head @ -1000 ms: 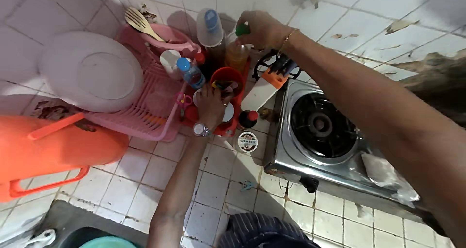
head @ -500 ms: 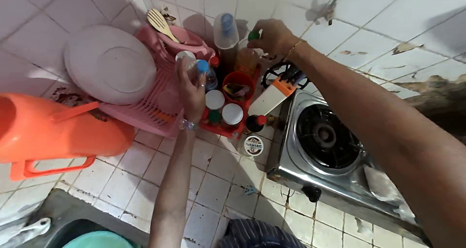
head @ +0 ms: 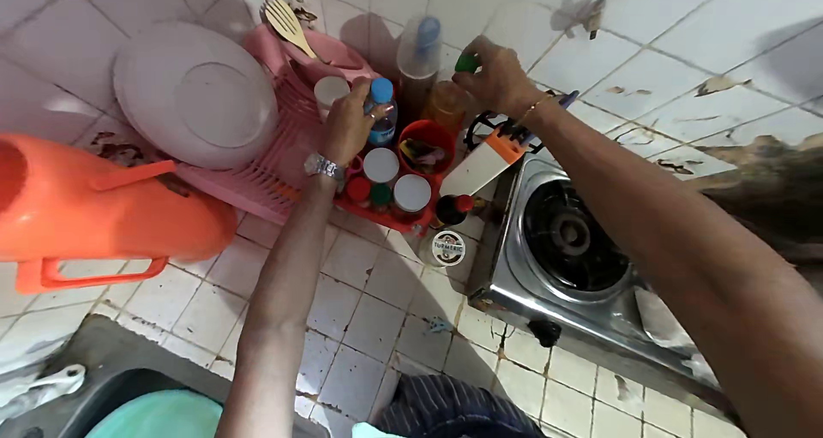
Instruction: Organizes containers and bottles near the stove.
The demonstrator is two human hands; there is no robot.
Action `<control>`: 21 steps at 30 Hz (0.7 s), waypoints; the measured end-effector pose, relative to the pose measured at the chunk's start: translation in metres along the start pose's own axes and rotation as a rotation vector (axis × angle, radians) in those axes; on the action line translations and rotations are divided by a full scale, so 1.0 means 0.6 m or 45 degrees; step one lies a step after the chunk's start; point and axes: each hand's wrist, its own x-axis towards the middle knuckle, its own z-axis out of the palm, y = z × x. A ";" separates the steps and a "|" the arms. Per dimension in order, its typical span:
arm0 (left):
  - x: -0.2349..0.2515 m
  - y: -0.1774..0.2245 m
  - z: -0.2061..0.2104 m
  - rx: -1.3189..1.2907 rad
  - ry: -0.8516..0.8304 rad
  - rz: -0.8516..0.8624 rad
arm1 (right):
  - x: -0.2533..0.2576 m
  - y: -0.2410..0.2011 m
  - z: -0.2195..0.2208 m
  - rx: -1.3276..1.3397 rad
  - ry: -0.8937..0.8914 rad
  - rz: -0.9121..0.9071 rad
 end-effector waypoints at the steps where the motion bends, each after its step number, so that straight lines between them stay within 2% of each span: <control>1: 0.004 0.005 -0.001 0.014 -0.016 0.005 | 0.001 0.004 -0.001 0.008 -0.015 -0.024; 5: 0.005 0.016 0.028 0.078 -0.124 -0.027 | 0.009 0.014 -0.003 0.050 -0.044 -0.036; 8: 0.003 0.006 0.043 0.064 -0.133 -0.050 | 0.017 0.003 -0.008 0.032 -0.076 0.066; 13: 0.007 -0.030 0.016 -0.236 -0.278 -0.040 | 0.037 -0.006 -0.004 -0.004 -0.088 0.110; 17: -0.016 -0.035 -0.024 -0.378 -0.185 -0.123 | 0.049 -0.008 -0.003 0.014 -0.116 0.111; 21: -0.029 -0.046 -0.025 -0.373 -0.115 -0.110 | 0.058 -0.026 0.004 0.015 -0.115 0.132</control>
